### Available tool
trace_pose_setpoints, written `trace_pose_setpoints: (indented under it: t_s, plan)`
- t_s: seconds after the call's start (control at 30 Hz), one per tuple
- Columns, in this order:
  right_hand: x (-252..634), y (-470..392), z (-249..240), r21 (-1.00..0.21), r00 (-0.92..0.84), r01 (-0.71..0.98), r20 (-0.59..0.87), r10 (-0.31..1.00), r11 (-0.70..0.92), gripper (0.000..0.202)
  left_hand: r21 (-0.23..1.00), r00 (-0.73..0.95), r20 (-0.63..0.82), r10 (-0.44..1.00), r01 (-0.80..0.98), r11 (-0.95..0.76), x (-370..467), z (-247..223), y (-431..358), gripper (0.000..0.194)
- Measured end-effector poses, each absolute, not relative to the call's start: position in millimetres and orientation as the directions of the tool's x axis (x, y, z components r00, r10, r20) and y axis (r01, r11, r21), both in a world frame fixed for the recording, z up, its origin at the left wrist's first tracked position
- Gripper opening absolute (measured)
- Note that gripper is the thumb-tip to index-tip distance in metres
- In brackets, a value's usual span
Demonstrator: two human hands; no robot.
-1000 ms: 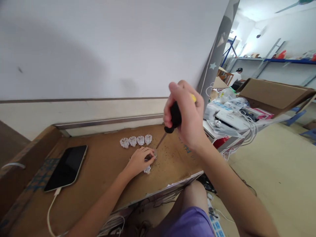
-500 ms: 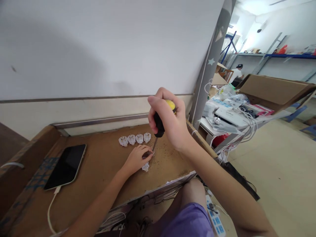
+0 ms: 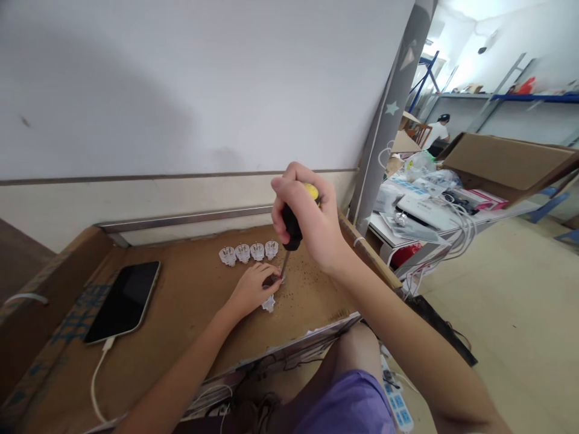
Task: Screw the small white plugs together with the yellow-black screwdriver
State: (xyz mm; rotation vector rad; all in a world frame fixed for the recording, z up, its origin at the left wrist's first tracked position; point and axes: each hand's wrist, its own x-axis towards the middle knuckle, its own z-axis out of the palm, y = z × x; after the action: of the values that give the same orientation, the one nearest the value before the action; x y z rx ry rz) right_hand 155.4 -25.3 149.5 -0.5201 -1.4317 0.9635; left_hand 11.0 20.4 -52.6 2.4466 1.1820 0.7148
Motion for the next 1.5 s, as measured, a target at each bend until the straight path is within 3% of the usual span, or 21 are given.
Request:
trace_pose_setpoints:
  t_s: [1.13,1.5]
  plan:
    - [156.2,-18.8,152.2,-0.798,-0.064,-0.239,0.582,0.811,0.554,0.028,0.463,0.539,0.298,0.788,0.640,-0.613,11.9,-52.7,20.8,0.006]
    - [152.3,-22.6,151.1,-0.803,-0.116,-0.231,0.583,0.804,0.549,0.027,0.479,0.536,0.303,0.788,0.630,-0.612,12.1,-51.3,20.1,0.005]
